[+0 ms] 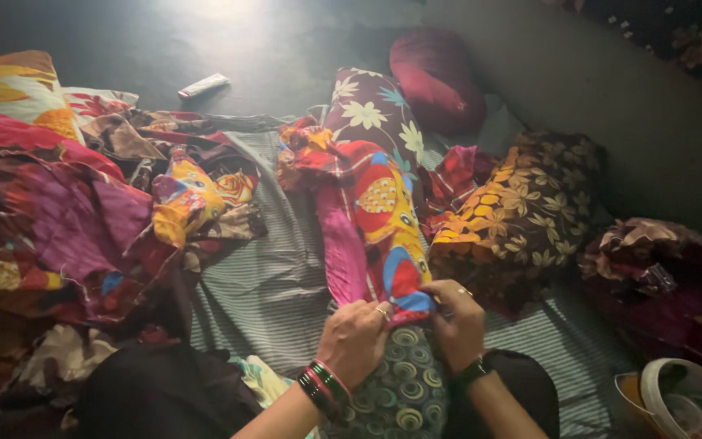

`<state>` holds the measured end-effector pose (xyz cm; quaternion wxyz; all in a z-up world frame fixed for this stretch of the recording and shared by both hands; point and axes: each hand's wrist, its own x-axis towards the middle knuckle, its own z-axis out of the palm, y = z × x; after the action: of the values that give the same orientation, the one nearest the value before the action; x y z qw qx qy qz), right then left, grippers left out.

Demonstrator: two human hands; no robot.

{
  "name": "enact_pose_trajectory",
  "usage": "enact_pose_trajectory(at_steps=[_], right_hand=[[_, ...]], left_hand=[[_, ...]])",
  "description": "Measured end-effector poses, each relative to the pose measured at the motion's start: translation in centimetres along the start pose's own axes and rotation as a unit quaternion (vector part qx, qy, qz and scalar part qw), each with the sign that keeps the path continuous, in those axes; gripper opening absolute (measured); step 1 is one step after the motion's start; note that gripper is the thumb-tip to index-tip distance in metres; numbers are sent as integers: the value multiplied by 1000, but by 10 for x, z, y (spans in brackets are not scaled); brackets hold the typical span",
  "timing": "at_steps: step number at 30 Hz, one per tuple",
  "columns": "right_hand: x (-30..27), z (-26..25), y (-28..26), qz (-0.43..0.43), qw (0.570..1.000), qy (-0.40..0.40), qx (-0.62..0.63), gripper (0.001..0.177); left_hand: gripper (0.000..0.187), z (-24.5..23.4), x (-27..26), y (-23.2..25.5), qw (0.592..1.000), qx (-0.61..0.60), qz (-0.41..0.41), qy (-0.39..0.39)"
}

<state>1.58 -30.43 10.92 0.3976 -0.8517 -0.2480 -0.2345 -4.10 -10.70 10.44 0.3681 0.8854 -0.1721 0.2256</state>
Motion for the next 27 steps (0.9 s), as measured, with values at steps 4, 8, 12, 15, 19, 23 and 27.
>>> enact_pose_trajectory(at_steps=[4, 8, 12, 15, 19, 23, 27], right_hand=[[4, 24, 0, 96, 994, -51, -3, 13], [-27, 36, -30, 49, 997, -50, -19, 12], [-27, 30, -54, -62, 998, -33, -3, 20], [-20, 21, -58, -110, 992, -62, -14, 26], [-1, 26, -46, -117, 990, -71, -14, 30], [10, 48, 4, -17, 999, 5, -37, 24], [-4, 92, 98, 192, 980, 22, -54, 18]], left_hand=[[24, -18, 4, 4, 998, 19, -3, 52], [29, -29, 7, 2, 995, 47, 39, 77], [25, -32, -6, -2, 999, 7, 41, 24], [38, -40, -23, -4, 999, 11, 33, -14], [29, -43, -30, 0, 999, 34, 22, -2], [27, -46, -35, -6, 999, 40, 20, 20], [7, -43, -40, -11, 998, 49, -37, 10]])
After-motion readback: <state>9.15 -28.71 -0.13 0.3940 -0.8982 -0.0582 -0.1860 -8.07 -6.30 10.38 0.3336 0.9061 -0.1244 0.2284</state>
